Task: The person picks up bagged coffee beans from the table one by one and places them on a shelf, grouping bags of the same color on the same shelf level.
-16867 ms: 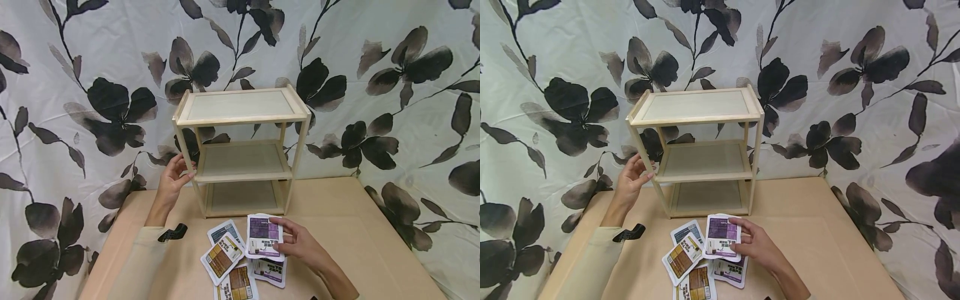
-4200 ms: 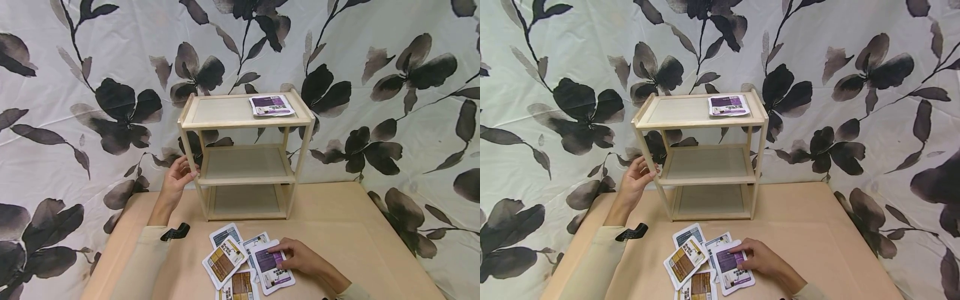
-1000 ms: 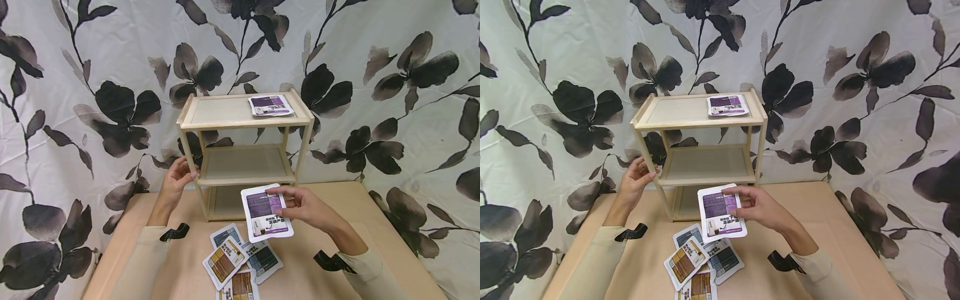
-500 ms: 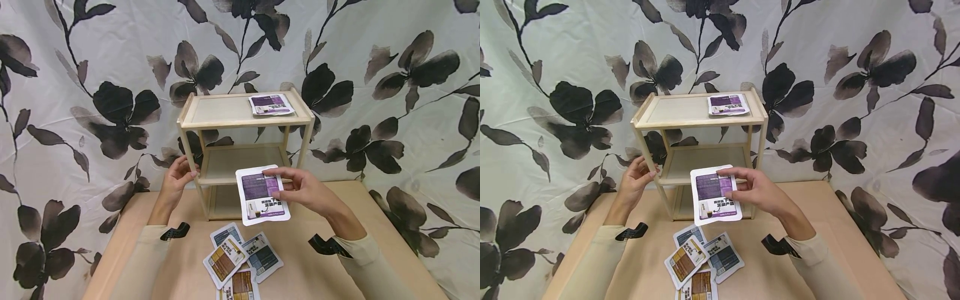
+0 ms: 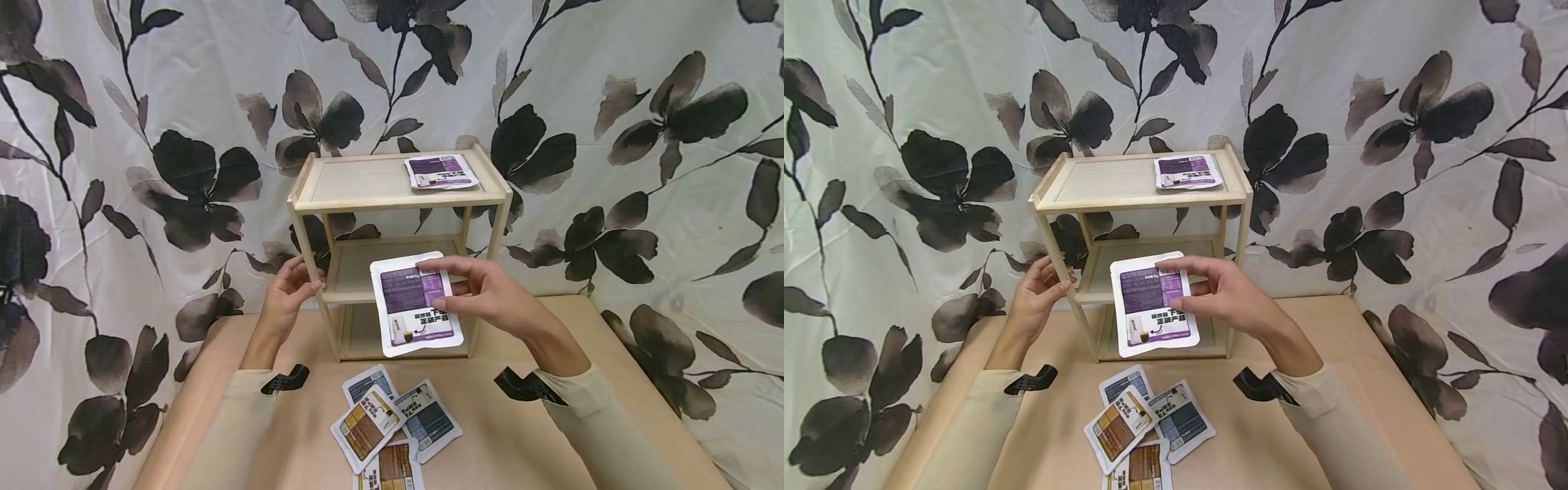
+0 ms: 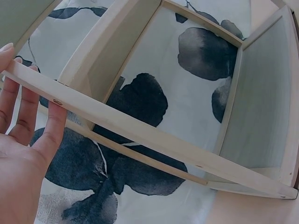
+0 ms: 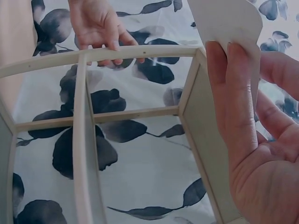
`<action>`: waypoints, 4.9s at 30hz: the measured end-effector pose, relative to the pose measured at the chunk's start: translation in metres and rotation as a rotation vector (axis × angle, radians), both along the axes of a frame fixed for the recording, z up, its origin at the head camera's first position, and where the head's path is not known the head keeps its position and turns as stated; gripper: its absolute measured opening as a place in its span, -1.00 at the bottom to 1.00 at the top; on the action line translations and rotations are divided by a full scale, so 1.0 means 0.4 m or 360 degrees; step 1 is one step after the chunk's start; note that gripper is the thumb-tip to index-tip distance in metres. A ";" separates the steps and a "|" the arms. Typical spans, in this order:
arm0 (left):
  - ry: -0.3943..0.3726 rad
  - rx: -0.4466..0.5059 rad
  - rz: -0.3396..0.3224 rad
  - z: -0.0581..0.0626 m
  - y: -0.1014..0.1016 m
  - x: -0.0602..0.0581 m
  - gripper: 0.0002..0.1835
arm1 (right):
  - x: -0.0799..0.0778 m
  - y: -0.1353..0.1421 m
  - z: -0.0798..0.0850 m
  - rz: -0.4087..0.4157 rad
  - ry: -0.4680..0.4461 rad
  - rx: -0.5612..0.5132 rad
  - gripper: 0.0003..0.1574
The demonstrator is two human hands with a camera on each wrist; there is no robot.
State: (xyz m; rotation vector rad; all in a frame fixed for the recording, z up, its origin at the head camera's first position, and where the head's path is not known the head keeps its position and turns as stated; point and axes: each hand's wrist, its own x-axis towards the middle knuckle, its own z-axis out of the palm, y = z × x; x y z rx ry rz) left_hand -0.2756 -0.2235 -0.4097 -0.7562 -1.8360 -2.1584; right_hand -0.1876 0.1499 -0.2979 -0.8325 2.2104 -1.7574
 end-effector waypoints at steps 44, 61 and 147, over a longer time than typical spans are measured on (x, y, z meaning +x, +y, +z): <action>0.0014 -0.0020 -0.0001 -0.009 0.004 0.003 -0.42 | -0.066 -0.058 0.171 0.0024 0.0217 -0.0025 -0.13; 0.0012 -0.0017 0.0003 -0.012 0.003 0.006 -0.45 | -0.110 -0.073 0.238 -0.0037 0.0309 -0.0038 -0.16; -0.0008 -0.0044 0.0017 0.003 0.005 0.027 -0.44 | -0.209 -0.100 0.389 -0.0241 0.0217 0.0221 -0.28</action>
